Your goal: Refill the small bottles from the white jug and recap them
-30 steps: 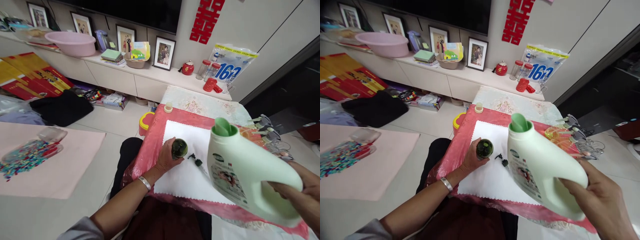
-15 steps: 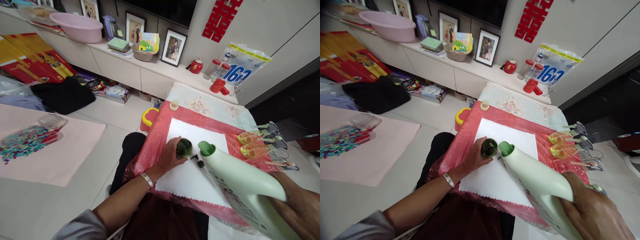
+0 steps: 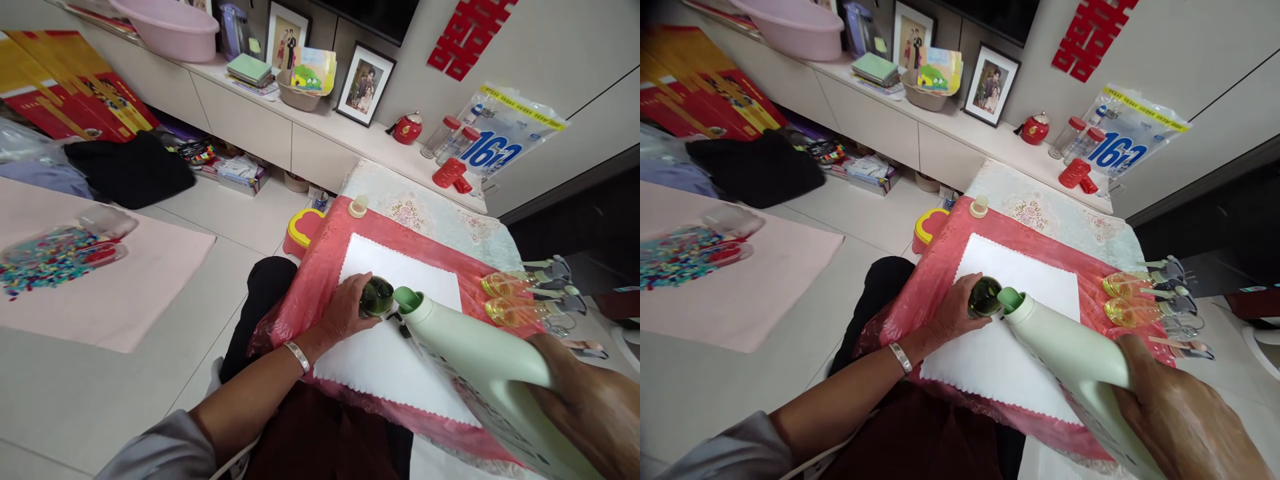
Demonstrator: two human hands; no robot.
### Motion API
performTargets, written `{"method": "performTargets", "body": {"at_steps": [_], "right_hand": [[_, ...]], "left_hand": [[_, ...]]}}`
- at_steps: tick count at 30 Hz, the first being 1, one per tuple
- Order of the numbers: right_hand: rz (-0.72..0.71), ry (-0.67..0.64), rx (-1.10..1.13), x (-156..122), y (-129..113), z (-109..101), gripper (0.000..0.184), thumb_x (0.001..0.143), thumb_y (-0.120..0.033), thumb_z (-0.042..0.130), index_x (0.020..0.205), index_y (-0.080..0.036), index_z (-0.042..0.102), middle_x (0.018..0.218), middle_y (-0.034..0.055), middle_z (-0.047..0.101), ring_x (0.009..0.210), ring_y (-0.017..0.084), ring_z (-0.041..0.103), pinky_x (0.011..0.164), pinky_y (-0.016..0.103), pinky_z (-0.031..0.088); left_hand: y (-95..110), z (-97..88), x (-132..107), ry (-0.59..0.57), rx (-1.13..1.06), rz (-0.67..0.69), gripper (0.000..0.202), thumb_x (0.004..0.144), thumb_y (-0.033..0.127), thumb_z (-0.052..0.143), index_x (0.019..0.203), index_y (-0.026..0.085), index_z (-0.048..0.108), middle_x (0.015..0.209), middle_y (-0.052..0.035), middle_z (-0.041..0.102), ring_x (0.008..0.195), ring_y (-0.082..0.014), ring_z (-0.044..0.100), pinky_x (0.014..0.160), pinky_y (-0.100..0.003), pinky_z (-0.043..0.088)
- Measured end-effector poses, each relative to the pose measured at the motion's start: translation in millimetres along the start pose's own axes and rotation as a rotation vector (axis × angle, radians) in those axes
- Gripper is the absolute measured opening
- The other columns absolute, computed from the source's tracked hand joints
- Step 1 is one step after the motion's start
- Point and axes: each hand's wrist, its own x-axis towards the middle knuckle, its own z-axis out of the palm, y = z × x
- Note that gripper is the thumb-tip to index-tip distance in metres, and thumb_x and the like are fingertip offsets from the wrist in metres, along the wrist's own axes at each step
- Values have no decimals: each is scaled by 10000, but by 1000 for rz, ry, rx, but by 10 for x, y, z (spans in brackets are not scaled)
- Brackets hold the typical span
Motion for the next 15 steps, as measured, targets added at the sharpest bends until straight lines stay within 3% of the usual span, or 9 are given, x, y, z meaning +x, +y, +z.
{"method": "performTargets", "body": {"at_steps": [9,15], "right_hand": [[-19,-71,-40,69,-22,-110,383,872,-453,343,1162,-265,510,803,55,582,577,216,552,500,241,288],[-6,-96,-69,100,67,-99,497,828,-514,461,1278,-306,499,879,55,616,657,241,593,510,241,313]], "left_hand": [[-11,7,-12,12,-2,20,1042,692,316,865,1509,248,220,1415,-172,490,1313,-372,519,1084,-574,464],[-10,-1,-10,6,16,34,1041,704,327,860,1512,238,209,1415,-176,487,1318,-371,511,1087,-572,466]]}}
